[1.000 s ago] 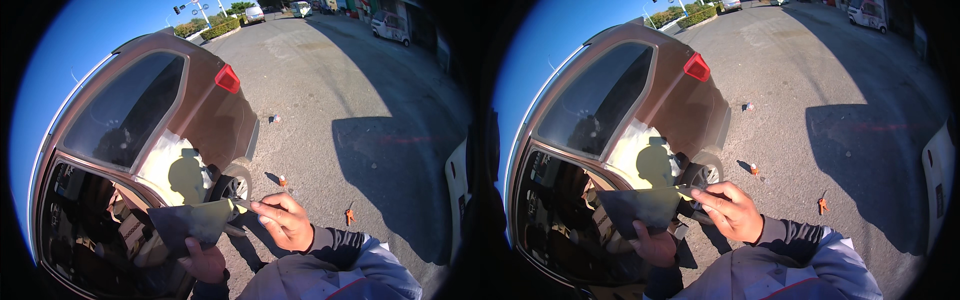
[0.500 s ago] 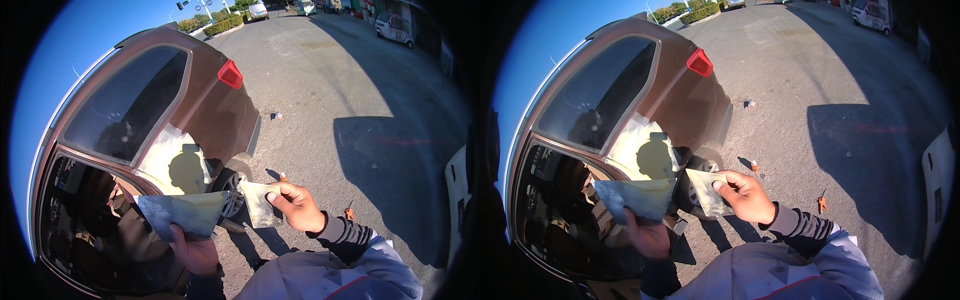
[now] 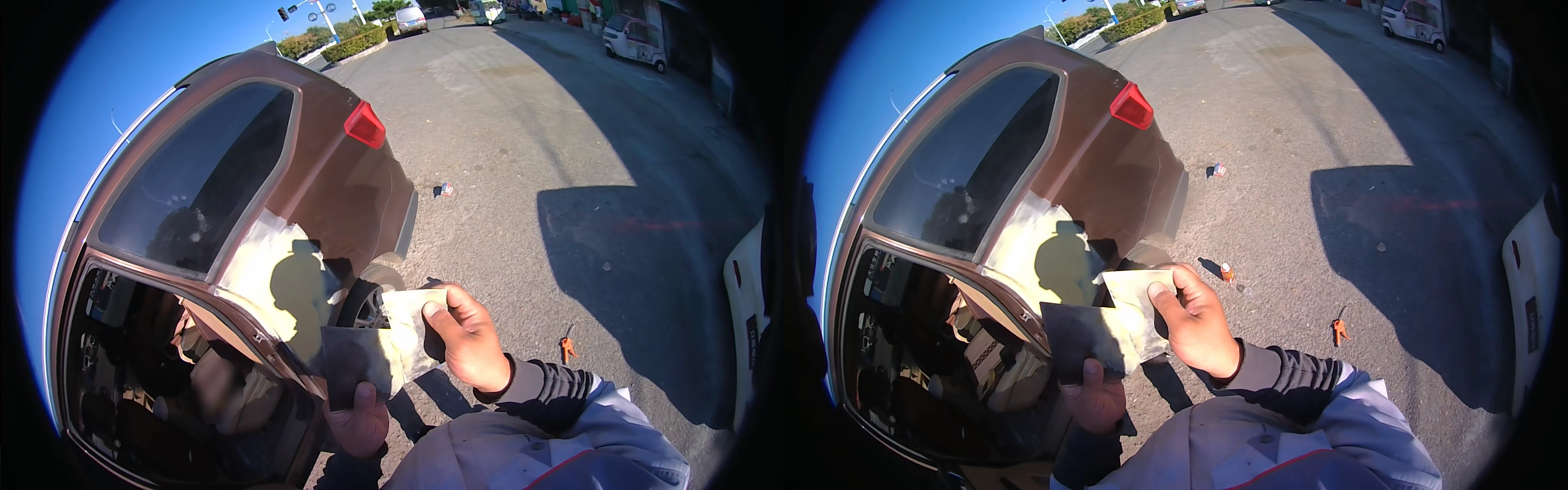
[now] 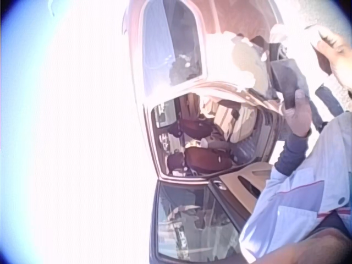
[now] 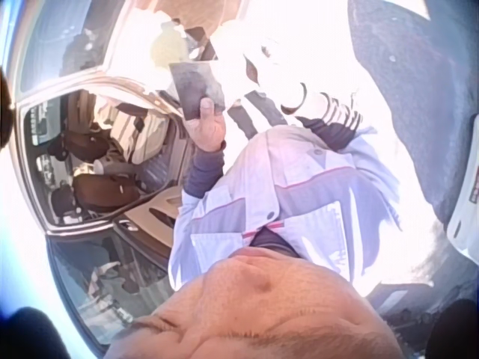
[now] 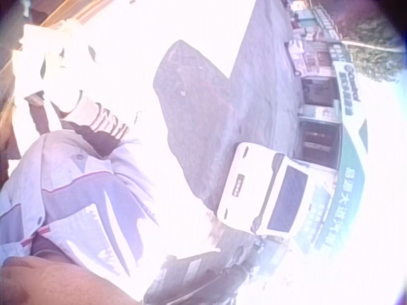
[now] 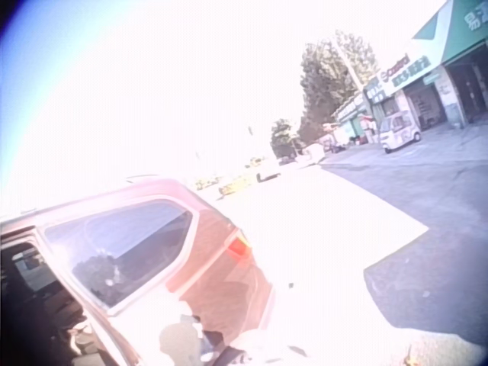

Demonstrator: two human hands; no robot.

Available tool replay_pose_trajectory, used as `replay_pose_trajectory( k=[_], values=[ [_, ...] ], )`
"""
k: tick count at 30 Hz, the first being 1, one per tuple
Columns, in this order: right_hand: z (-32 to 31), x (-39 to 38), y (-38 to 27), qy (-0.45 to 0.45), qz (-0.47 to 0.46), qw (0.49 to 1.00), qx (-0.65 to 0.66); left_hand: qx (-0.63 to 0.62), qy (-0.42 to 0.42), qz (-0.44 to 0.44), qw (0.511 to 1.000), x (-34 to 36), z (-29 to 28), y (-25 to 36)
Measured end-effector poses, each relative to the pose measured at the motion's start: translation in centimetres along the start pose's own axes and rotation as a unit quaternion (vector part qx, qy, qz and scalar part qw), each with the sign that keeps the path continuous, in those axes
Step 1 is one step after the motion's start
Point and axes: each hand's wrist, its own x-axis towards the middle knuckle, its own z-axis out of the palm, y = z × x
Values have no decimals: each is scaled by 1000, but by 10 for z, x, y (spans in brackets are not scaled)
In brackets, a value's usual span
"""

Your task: The person scoops body filler from a can onto a spreader and applies it to a damaged area on the rear quarter panel of a brown car. They smooth the filler with the spreader, then move to the rear trunk lid and apply filler to a second damaged area, smoothing it as well.

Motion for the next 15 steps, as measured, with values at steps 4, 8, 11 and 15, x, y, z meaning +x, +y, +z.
replay_pose_trajectory(
  k=[4, 8, 11, 15],
  values=[
    [-9, 6, -16, -5, -45, 991, 126, 287, -74, -79, 952, 4, -11, 11],
    [-15, 4, -25, 0, -91, 975, 203, -41, 7, -64, 997, 19, -18, 12],
    [-15, -4, -25, -135, -41, 978, 153, -78, 43, -37, 995, 25, -17, 12],
    [-29, 5, -26, -276, -95, 937, -191, -106, 82, -15, 991, 34, -23, 23]
  ],
)
